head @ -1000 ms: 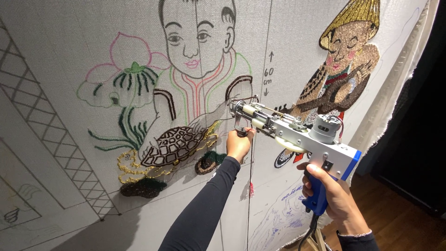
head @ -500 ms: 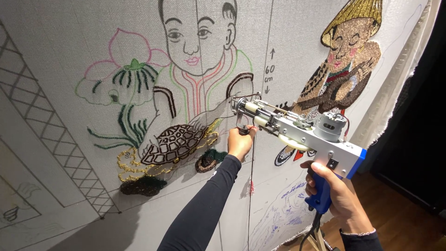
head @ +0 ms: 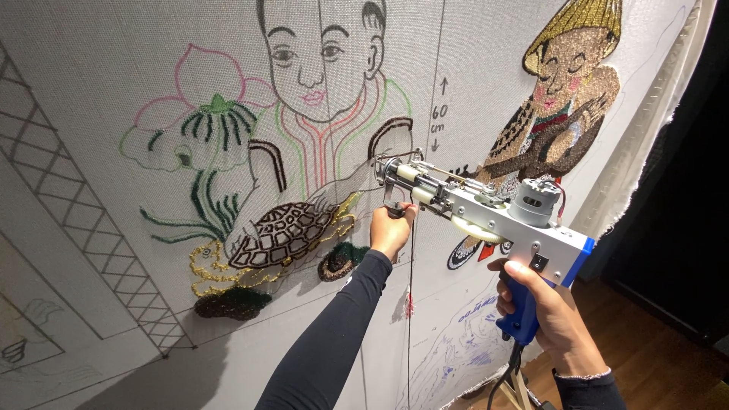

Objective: Using a tufting gun to add yarn to a rug backing with a character design.

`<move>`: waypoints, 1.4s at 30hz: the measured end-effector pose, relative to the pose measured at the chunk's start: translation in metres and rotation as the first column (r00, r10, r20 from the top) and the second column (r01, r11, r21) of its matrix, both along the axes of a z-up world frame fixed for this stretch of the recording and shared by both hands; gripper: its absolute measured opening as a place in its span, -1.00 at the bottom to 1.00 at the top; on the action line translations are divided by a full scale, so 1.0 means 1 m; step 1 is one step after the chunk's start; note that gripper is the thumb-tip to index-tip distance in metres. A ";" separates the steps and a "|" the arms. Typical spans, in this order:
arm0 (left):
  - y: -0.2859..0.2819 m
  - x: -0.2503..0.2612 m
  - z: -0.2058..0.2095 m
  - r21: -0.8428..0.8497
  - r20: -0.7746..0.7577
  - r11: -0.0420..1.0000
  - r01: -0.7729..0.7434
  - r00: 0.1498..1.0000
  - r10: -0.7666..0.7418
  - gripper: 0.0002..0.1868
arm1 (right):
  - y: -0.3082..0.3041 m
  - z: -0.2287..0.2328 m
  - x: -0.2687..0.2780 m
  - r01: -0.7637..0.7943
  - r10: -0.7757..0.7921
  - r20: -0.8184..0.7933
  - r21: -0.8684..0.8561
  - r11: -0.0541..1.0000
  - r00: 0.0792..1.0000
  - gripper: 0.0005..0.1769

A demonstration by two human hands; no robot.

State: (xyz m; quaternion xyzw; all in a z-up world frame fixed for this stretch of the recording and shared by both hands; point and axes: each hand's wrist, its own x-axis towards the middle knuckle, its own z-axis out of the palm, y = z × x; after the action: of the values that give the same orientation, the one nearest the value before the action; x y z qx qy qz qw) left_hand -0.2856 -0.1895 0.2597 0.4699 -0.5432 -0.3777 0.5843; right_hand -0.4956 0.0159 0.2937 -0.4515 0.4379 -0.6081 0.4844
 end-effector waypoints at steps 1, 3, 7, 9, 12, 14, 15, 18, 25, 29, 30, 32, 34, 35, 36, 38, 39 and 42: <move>0.000 0.000 0.001 0.000 -0.001 1.000 0.000 1.000 0.000 -0.73 | 0.000 0.001 0.001 0.000 0.000 -0.001 0.000 1.000 1.000 -0.50; 0.001 0.000 0.002 0.021 0.006 1.000 0.001 1.000 -0.001 -0.72 | 0.001 0.002 0.001 0.032 -0.032 -0.036 -0.007 0.999 0.999 -0.49; 0.000 0.001 0.003 0.021 0.011 1.000 -0.004 1.000 0.004 -0.73 | 0.000 0.004 0.003 0.010 -0.010 -0.012 -0.018 1.000 1.000 -0.48; -0.001 0.000 0.003 0.032 0.001 0.999 0.002 1.000 -0.002 -0.73 | 0.000 0.004 0.003 0.015 -0.016 -0.019 -0.017 1.000 1.000 -0.49; -0.005 0.001 0.001 0.007 0.004 1.000 -0.002 1.000 0.001 -0.74 | 0.000 0.006 0.005 0.018 -0.019 -0.019 -0.016 1.000 1.000 -0.49; -0.004 0.002 0.003 0.027 0.002 1.000 0.001 1.000 -0.001 -0.74 | -0.003 0.006 0.004 0.014 -0.015 -0.024 -0.018 1.000 1.000 -0.50; -0.004 0.002 0.004 0.047 0.000 0.999 0.005 1.000 -0.005 -0.74 | -0.004 0.006 0.004 0.011 -0.011 -0.030 -0.020 1.000 0.999 -0.51; -0.017 0.003 -0.005 -0.004 -0.005 1.000 0.006 1.000 -0.006 -0.74 | -0.005 0.011 0.006 -0.013 0.013 -0.013 -0.015 1.000 1.000 -0.52; -0.040 0.008 -0.011 0.008 -0.041 1.000 0.024 0.999 -0.024 -0.74 | -0.007 0.022 0.022 -0.022 0.017 -0.051 -0.082 0.996 0.999 -0.58; -0.049 0.019 -0.007 -0.006 -0.058 0.998 0.057 0.997 -0.058 -0.75 | -0.011 0.026 0.034 -0.013 0.010 -0.034 -0.080 0.997 0.999 -0.66; -0.049 0.023 -0.004 0.007 -0.037 0.997 0.083 0.996 -0.082 -0.75 | -0.012 0.028 0.037 -0.015 0.013 -0.036 -0.069 0.997 0.999 -0.67; -0.060 0.027 -0.008 -0.015 -0.045 0.995 0.102 0.994 -0.103 -0.76 | -0.016 0.027 0.040 -0.009 0.007 -0.042 -0.064 0.998 0.999 -0.67; -0.065 0.031 -0.009 -0.037 -0.054 0.992 0.121 0.991 -0.123 -0.77 | -0.018 0.027 0.043 -0.004 0.001 -0.048 -0.059 0.998 0.999 -0.67; -0.065 0.032 -0.009 -0.034 -0.035 0.990 0.139 0.990 -0.140 -0.77 | -0.018 0.028 0.045 0.012 -0.017 -0.096 -0.061 0.998 0.995 -0.66; -0.065 0.035 -0.008 -0.031 -0.017 0.987 0.157 0.987 -0.157 -0.77 | -0.018 0.029 0.047 0.026 -0.035 -0.143 -0.063 0.998 0.989 -0.65; -0.059 0.037 -0.002 -0.018 0.007 0.989 0.145 0.989 -0.145 -0.78 | -0.018 0.029 0.051 0.017 -0.023 -0.117 -0.050 0.999 0.993 -0.67; -0.057 0.038 0.001 -0.005 0.031 0.991 0.135 0.990 -0.135 -0.78 | -0.018 0.029 0.052 0.010 -0.013 -0.091 -0.037 0.999 0.996 -0.68; -0.048 0.040 0.011 0.057 0.026 0.990 0.132 0.991 -0.134 -0.77 | -0.027 0.013 0.050 0.023 -0.023 -0.081 -0.004 1.000 0.996 -0.68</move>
State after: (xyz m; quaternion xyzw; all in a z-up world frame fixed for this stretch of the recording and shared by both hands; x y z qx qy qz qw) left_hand -0.2454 -0.2375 0.2703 0.4540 -0.5716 -0.4235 0.5365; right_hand -0.4456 -0.0109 0.3070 -0.4713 0.4617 -0.5954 0.4584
